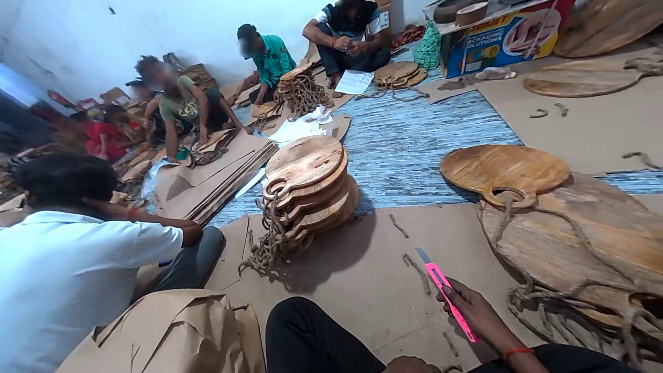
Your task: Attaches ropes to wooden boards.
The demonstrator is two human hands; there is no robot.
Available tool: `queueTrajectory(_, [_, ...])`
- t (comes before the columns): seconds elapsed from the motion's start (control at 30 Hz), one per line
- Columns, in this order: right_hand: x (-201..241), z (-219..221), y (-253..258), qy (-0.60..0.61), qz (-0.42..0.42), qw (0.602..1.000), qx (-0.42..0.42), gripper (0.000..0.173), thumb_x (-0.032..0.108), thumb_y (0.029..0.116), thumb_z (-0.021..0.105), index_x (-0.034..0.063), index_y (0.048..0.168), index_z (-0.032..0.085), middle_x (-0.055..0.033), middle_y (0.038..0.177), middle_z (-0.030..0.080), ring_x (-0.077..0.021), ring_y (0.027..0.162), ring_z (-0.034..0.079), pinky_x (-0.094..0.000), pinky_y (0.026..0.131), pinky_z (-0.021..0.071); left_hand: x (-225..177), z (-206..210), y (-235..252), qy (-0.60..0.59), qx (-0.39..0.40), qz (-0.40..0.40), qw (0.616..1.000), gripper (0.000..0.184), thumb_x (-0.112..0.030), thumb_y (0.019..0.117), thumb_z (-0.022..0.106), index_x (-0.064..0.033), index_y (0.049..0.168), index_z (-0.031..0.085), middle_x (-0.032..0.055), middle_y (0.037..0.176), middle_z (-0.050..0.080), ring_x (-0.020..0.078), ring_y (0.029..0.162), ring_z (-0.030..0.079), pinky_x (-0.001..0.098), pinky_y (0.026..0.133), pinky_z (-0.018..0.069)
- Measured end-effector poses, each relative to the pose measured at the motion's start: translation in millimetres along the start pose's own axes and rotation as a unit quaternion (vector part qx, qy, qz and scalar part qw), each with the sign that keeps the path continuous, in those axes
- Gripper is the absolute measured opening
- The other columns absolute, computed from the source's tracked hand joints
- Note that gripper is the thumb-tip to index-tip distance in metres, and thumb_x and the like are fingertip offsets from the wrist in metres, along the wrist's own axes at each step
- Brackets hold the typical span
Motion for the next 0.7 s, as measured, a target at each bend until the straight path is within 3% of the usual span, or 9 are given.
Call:
queueTrajectory(0.23, [1, 1, 0, -0.014, 0.008, 1.000, 0.024, 0.036, 0.016, 0.1109, 0.041, 0.0039, 0.143, 0.051, -0.0102, 0.103, 0.071, -0.0154, 0.075, 0.067, -0.0324, 0.067, 0.0548, 3, 2, 0, 0.000, -0.005, -0.011, 1.000, 0.052, -0.035, 0.1077, 0.052, 0.0027, 0.144, 0.052, 0.0294, 0.135, 0.061, 0.0455, 0.130, 0.057, 0.0650, 0.108, 0.0424])
queueTrajectory(0.43, [0, 4, 0, 0.003, 0.021, 1.000, 0.014, 0.034, 0.020, 0.1110, 0.043, 0.0043, 0.140, 0.054, -0.0093, 0.102, 0.071, -0.0157, 0.075, 0.067, -0.0321, 0.065, 0.0546, 8, 3, 5, 0.006, -0.004, -0.006, 1.000, 0.052, -0.036, 0.1079, 0.051, 0.0017, 0.145, 0.052, 0.0287, 0.135, 0.061, 0.0449, 0.130, 0.057, 0.0647, 0.108, 0.0424])
queueTrajectory(0.57, [-3, 4, -2, 0.004, 0.014, 1.000, -0.002, 0.037, 0.020, 0.1059, 0.056, 0.0025, 0.139, 0.053, -0.0109, 0.103, 0.069, -0.0170, 0.080, 0.068, -0.0332, 0.071, 0.0558, 9, 4, 6, 0.007, -0.009, -0.008, 1.000, 0.052, -0.036, 0.1076, 0.052, 0.0014, 0.144, 0.053, 0.0284, 0.134, 0.062, 0.0449, 0.129, 0.057, 0.0650, 0.107, 0.0430])
queueTrajectory(0.7, [-15, -2, 3, -0.066, -0.017, 0.998, -0.014, 0.048, 0.023, 0.0961, 0.071, 0.0005, 0.135, 0.055, -0.0148, 0.100, 0.068, -0.0224, 0.081, 0.065, -0.0414, 0.076, 0.0542, 9, 5, 6, 0.006, -0.008, -0.007, 1.000, 0.051, -0.035, 0.1078, 0.051, 0.0004, 0.144, 0.053, 0.0280, 0.135, 0.061, 0.0445, 0.129, 0.057, 0.0646, 0.107, 0.0432])
Point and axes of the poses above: each hand's wrist, its own y-axis towards the middle knuckle, its own z-axis out of the palm, x = y × z, the point moved 1 cm from there along y, towards the middle knuckle
